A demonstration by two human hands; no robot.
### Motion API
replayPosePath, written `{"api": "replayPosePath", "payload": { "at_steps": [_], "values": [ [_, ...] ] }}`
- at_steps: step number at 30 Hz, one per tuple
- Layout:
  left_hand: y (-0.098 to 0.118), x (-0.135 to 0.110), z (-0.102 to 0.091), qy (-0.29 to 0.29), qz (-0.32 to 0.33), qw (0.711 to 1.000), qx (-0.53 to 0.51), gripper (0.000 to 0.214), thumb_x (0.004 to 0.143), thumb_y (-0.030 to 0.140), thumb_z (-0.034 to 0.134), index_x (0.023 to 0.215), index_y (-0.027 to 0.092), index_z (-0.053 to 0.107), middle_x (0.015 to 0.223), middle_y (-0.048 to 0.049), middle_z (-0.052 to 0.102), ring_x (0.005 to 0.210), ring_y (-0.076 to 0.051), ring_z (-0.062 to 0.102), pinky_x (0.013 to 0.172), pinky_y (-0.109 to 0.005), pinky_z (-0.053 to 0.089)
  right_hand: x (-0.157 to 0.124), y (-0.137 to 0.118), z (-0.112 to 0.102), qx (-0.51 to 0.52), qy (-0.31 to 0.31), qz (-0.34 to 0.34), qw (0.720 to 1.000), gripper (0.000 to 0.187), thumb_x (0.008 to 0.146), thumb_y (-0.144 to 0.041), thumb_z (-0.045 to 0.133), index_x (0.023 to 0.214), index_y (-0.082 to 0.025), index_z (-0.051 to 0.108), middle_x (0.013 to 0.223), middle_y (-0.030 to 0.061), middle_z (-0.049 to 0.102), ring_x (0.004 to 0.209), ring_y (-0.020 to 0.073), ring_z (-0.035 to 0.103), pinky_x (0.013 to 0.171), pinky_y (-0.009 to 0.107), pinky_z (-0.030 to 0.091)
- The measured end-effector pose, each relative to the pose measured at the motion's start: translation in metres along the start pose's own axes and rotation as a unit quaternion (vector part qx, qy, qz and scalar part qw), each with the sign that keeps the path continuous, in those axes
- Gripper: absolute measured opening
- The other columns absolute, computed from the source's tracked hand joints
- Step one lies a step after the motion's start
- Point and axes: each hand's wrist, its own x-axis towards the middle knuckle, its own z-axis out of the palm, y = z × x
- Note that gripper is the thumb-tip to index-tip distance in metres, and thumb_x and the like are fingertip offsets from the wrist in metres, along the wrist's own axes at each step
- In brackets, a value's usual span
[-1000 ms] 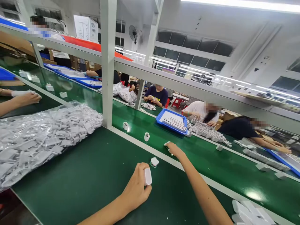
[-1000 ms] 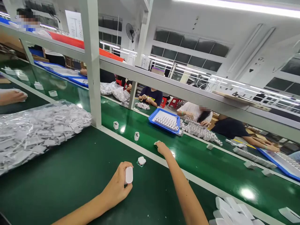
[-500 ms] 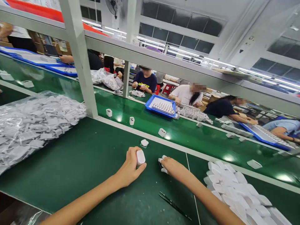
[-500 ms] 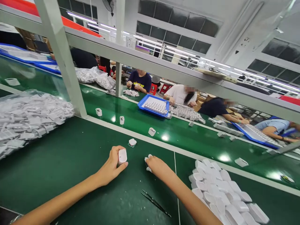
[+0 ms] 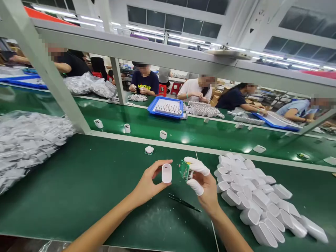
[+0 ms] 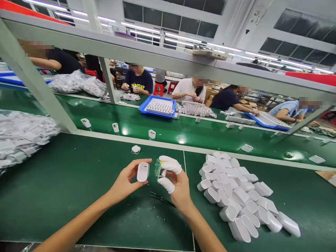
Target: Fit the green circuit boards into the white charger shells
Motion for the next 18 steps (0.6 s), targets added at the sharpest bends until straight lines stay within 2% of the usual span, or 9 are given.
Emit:
{"api": "replayPosePath", "payload": {
  "at_steps": [3,6,9,11,13,16,18],
  "values": [
    [-0.015,-0.002,0.009,0.007,-0.057,0.998,-0.011,0.038,0.061,0.022,0.080,0.086,0.021,0.051,0.089,0.0010,0.064,0.081,-0.015,0.063,0.075,-0.027,0.050,-0.003,0.003,0.014,0.069,0.061,0.022,0.995,0.033,0.072,-0.050,0.078,0.093,-0.027,0.068,0.112,0.0080,0.070,0.103,0.0246,0.066,0.077,0.035,0.057],
    [-0.024,-0.002,0.015,-0.014,-0.113,0.993,-0.033,0.039,0.061,0.028,0.080,0.076,0.021,0.045,0.072,0.0030,0.063,0.066,-0.014,0.061,0.063,-0.025,0.049,-0.002,0.016,0.021,0.079,0.083,0.057,0.992,0.033,0.078,-0.049,0.073,0.100,-0.025,0.068,0.109,0.0091,0.072,0.100,0.0240,0.067,0.077,0.036,0.057],
    [-0.028,-0.003,0.016,-0.038,-0.149,0.987,-0.055,0.029,0.071,0.032,0.072,0.090,0.018,0.055,0.082,-0.0037,0.070,0.076,-0.018,0.067,0.070,-0.029,0.053,-0.004,0.027,0.019,0.089,0.110,0.095,0.985,0.030,0.089,-0.045,0.061,0.110,-0.024,0.064,0.110,0.0088,0.071,0.096,0.0208,0.067,0.076,0.034,0.056],
    [-0.027,-0.007,0.014,-0.047,-0.161,0.984,-0.058,0.038,0.077,0.034,0.068,0.110,0.017,0.057,0.094,-0.0067,0.071,0.086,-0.019,0.068,0.080,-0.032,0.054,-0.007,0.028,0.016,0.091,0.124,0.114,0.981,0.031,0.090,-0.045,0.060,0.112,-0.024,0.063,0.114,0.0082,0.069,0.098,0.0203,0.065,0.079,0.033,0.055],
    [-0.026,-0.013,0.011,-0.057,-0.165,0.983,-0.057,0.050,0.083,0.035,0.064,0.129,0.021,0.050,0.111,-0.0081,0.067,0.099,-0.020,0.065,0.092,-0.036,0.051,-0.010,0.024,0.014,0.083,0.119,0.113,0.983,0.033,0.088,-0.046,0.061,0.114,-0.025,0.063,0.117,0.0078,0.067,0.102,0.0210,0.064,0.082,0.034,0.055],
    [-0.024,-0.021,0.008,-0.085,-0.107,0.991,-0.005,0.057,0.088,0.031,0.059,0.142,0.029,0.039,0.135,-0.0088,0.053,0.120,-0.024,0.056,0.105,-0.042,0.045,-0.016,0.013,0.015,0.031,0.088,0.059,0.994,0.030,0.091,-0.046,0.058,0.114,-0.027,0.062,0.120,0.0080,0.064,0.107,0.0225,0.063,0.087,0.037,0.055],
    [-0.023,-0.021,0.008,-0.088,-0.031,0.995,0.044,0.055,0.087,0.024,0.061,0.138,0.030,0.043,0.134,-0.0090,0.052,0.121,-0.024,0.055,0.103,-0.042,0.049,-0.020,0.006,0.019,-0.020,0.061,0.014,0.998,0.029,0.093,-0.045,0.054,0.115,-0.027,0.061,0.121,0.0091,0.063,0.112,0.0244,0.061,0.092,0.041,0.053]
  ]
}}
